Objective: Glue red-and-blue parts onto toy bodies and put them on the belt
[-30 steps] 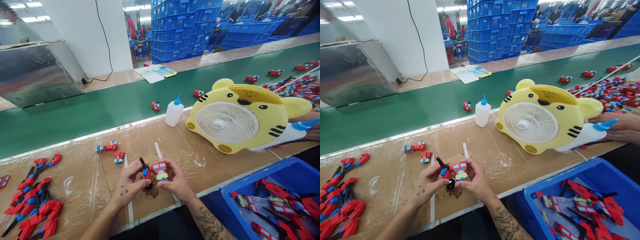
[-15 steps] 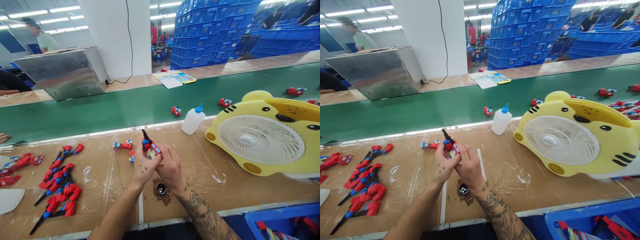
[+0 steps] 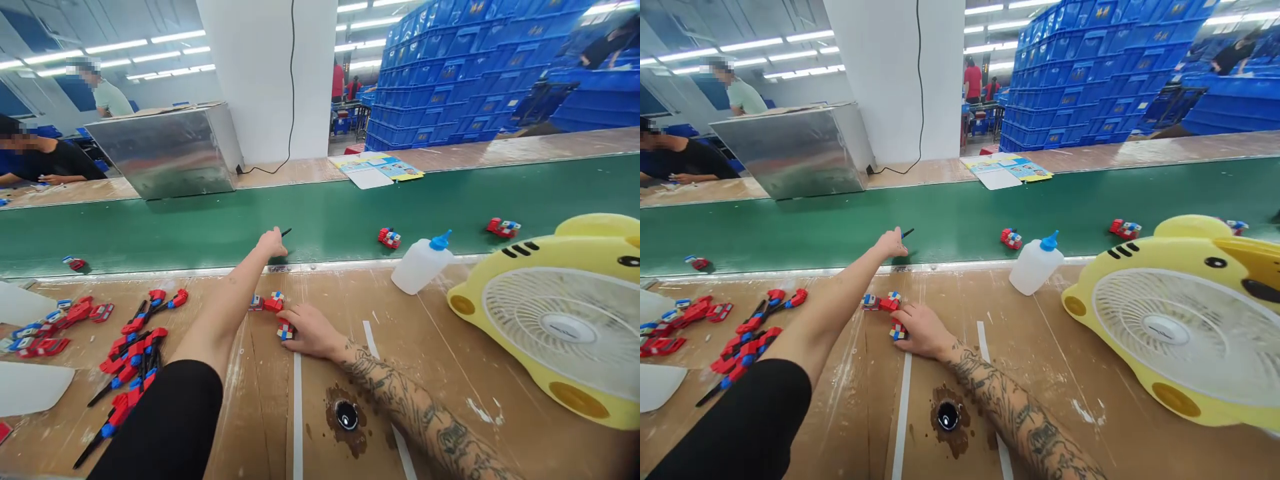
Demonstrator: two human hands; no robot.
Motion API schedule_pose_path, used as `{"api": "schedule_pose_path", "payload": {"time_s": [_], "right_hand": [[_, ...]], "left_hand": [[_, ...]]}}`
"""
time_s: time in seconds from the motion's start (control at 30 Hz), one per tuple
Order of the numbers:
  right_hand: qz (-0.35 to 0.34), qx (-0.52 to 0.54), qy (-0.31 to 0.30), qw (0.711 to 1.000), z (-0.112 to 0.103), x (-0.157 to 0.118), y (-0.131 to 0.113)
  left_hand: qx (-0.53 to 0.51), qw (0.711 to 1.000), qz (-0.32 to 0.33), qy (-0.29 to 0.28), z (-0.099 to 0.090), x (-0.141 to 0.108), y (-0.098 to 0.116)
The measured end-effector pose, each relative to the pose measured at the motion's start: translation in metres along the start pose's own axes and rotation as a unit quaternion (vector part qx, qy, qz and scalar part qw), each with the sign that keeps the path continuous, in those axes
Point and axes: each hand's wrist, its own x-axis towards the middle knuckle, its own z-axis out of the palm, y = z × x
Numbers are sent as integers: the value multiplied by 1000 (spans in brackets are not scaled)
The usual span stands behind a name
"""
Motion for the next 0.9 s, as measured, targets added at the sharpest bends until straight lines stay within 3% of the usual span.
{"api": "schedule_pose_path", "payload": {"time_s": [0.07, 0.17, 0.23, 0.4, 0.6, 0.73, 0.9], "right_hand": [[35, 146, 35, 988, -4, -11, 2], [61, 389, 85, 915, -20, -40, -1], [54, 468, 106, 876, -31, -58, -9], [56, 481, 146, 863, -42, -80, -27], [154, 463, 220, 845, -30, -116, -19], [247, 444, 263, 820, -33, -155, -3], [305, 423, 268, 810, -42, -196, 13]], "left_hand": [[27, 999, -30, -33, 8, 18, -5], [46, 995, -48, -78, 18, 37, -11], [50, 993, -45, -92, 24, 43, -12], [48, 997, -18, -51, 33, 26, -13], [37, 998, 45, 4, 36, -20, -20], [58, 996, 63, -26, 4, -28, -51], [150, 986, 46, -50, -67, -77, -142]]}}
